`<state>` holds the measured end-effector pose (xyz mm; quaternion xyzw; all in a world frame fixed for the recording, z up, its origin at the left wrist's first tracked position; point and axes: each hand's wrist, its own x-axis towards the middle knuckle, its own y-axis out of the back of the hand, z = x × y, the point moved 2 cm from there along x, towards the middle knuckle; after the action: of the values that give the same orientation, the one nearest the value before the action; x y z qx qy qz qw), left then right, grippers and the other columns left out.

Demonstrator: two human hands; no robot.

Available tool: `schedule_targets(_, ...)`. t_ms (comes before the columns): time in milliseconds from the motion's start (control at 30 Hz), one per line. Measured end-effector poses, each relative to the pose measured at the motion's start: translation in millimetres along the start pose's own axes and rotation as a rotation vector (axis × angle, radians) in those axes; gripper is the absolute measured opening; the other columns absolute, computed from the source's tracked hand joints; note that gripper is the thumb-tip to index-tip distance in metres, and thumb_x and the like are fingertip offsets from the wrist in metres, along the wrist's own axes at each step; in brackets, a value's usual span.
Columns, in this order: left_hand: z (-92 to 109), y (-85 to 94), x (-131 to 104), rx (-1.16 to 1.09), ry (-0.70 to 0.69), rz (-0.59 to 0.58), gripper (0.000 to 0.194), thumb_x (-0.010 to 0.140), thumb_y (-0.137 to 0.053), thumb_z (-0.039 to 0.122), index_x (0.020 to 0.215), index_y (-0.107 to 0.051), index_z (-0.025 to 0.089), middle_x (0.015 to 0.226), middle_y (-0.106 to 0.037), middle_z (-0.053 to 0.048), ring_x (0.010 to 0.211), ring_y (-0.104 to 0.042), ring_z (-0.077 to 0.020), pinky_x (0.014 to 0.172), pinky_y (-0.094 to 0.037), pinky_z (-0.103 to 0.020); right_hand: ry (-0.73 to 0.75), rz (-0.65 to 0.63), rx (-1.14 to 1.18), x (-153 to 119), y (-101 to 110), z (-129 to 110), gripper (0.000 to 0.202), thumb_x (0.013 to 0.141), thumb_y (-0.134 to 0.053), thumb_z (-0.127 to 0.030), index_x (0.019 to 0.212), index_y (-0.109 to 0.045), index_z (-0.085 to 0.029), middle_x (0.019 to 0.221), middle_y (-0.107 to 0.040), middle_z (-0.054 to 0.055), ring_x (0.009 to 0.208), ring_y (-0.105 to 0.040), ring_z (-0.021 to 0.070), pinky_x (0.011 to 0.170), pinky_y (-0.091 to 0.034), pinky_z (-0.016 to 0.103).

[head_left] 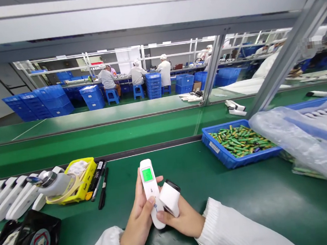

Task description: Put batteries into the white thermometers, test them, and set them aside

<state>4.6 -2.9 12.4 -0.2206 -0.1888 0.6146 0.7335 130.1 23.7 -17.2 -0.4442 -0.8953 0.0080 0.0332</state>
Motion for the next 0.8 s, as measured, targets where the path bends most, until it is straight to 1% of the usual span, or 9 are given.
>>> schedule_targets(100, 1.2, -1.2, -1.0, 0.005, -0.020, -0.015, 0.073, 0.092, -0.040, 0.026, 0.143, 0.011, 0.037, 0.136, -0.048, -0.007, 0.114, -0.052, -0.0212, 0.097, -0.041, -0.036, -0.019, 0.003, 0.051, -1.2, 0.1, -2.9, 0.054, 0.076, -0.065, -0.055, 0.114, -0.054, -0.018, 0.099, -0.063, 0.008, 0.095, -0.059, 0.0270, 0.085, -0.047, 0.041)
schedule_targets(167, 1.3, -1.8, -1.1, -0.007, -0.030, -0.007, 0.073, 0.093, -0.040, 0.026, 0.142, 0.013, 0.038, 0.134, -0.049, -0.006, 0.114, -0.053, -0.0203, 0.097, -0.042, -0.035, 0.006, -0.006, 0.100, -2.4, -1.9, -4.0, 0.058, 0.077, -0.066, -0.054, 0.120, -0.049, -0.019, 0.108, -0.061, 0.010, 0.100, -0.058, 0.0274, 0.089, -0.045, 0.043)
schedule_targets(333, 0.3, -2.6, -2.7, 0.003, -0.025, -0.011, 0.070, 0.093, -0.040, 0.027, 0.143, 0.007, 0.039, 0.132, -0.051, -0.005, 0.116, -0.052, -0.0188, 0.095, -0.043, -0.031, 0.007, -0.033, 0.195, -4.5, -9.6, 3.1, 0.058, 0.080, -0.063, -0.052, 0.124, -0.045, -0.019, 0.121, -0.057, 0.012, 0.113, -0.052, 0.0264, 0.099, -0.037, 0.043)
schedule_targets(433, -1.0, 1.0, -2.9, 0.043, -0.028, -0.005, 0.068, 0.092, -0.041, 0.028, 0.144, 0.002, 0.038, 0.132, -0.051, -0.005, 0.115, -0.052, -0.0199, 0.096, -0.041, -0.032, 0.022, -0.093, 0.204, -1.5, -7.6, 2.5, 0.054, 0.080, -0.064, -0.049, 0.122, -0.047, -0.019, 0.116, -0.058, 0.010, 0.109, -0.054, 0.0252, 0.097, -0.040, 0.041)
schedule_targets(500, -1.3, 6.1, -0.8, 0.047, -0.054, 0.039, 0.067, 0.092, -0.044, 0.028, 0.144, -0.004, 0.040, 0.134, -0.051, -0.003, 0.119, -0.049, -0.0198, 0.100, -0.037, -0.032, 0.061, -0.113, 0.146, 2.1, 0.3, -4.2, 0.048, 0.079, -0.064, -0.051, 0.112, -0.055, -0.018, 0.099, -0.062, 0.007, 0.095, -0.059, 0.0239, 0.087, -0.045, 0.038)
schedule_targets(533, -1.1, 9.2, 0.9, 0.048, -0.069, 0.073, 0.066, 0.091, -0.046, 0.027, 0.143, -0.007, 0.041, 0.134, -0.051, -0.002, 0.122, -0.047, -0.0195, 0.102, -0.035, -0.032, 0.089, -0.081, 0.086, 4.0, 6.6, -9.2, 0.046, 0.078, -0.064, -0.052, 0.106, -0.058, -0.017, 0.090, -0.062, 0.006, 0.087, -0.059, 0.0225, 0.081, -0.047, 0.036)
schedule_targets(600, 0.1, 14.6, 5.1, 0.054, -0.092, 0.123, 0.068, 0.090, -0.048, 0.028, 0.143, -0.008, 0.043, 0.134, -0.051, 0.000, 0.124, -0.045, -0.0205, 0.105, -0.030, -0.035, 0.154, 0.052, -0.049, 7.2, 22.4, -20.7, 0.043, 0.078, -0.064, -0.053, 0.100, -0.060, -0.016, 0.078, -0.059, 0.003, 0.073, -0.057, 0.0185, 0.070, -0.047, 0.031)
schedule_targets(667, 1.7, 17.9, 9.1, 0.064, -0.105, 0.136, 0.071, 0.089, -0.049, 0.029, 0.143, -0.006, 0.042, 0.131, -0.053, -0.002, 0.122, -0.049, -0.0235, 0.106, -0.027, -0.040, 0.201, 0.178, -0.117, 8.9, 38.1, -30.7, 0.040, 0.080, -0.061, -0.052, 0.100, -0.059, -0.017, 0.075, -0.057, 0.002, 0.065, -0.055, 0.0156, 0.063, -0.045, 0.028)
schedule_targets(800, 2.8, 19.6, 13.1, 0.093, -0.105, 0.116, 0.072, 0.089, -0.048, 0.031, 0.144, -0.003, 0.039, 0.128, -0.055, -0.006, 0.119, -0.051, -0.0272, 0.107, -0.023, -0.047, 0.189, 0.276, 0.027, 10.6, 60.0, -38.1, 0.037, 0.084, -0.055, -0.053, 0.097, -0.055, -0.018, 0.078, -0.058, 0.003, 0.066, -0.057, 0.0164, 0.063, -0.046, 0.029)
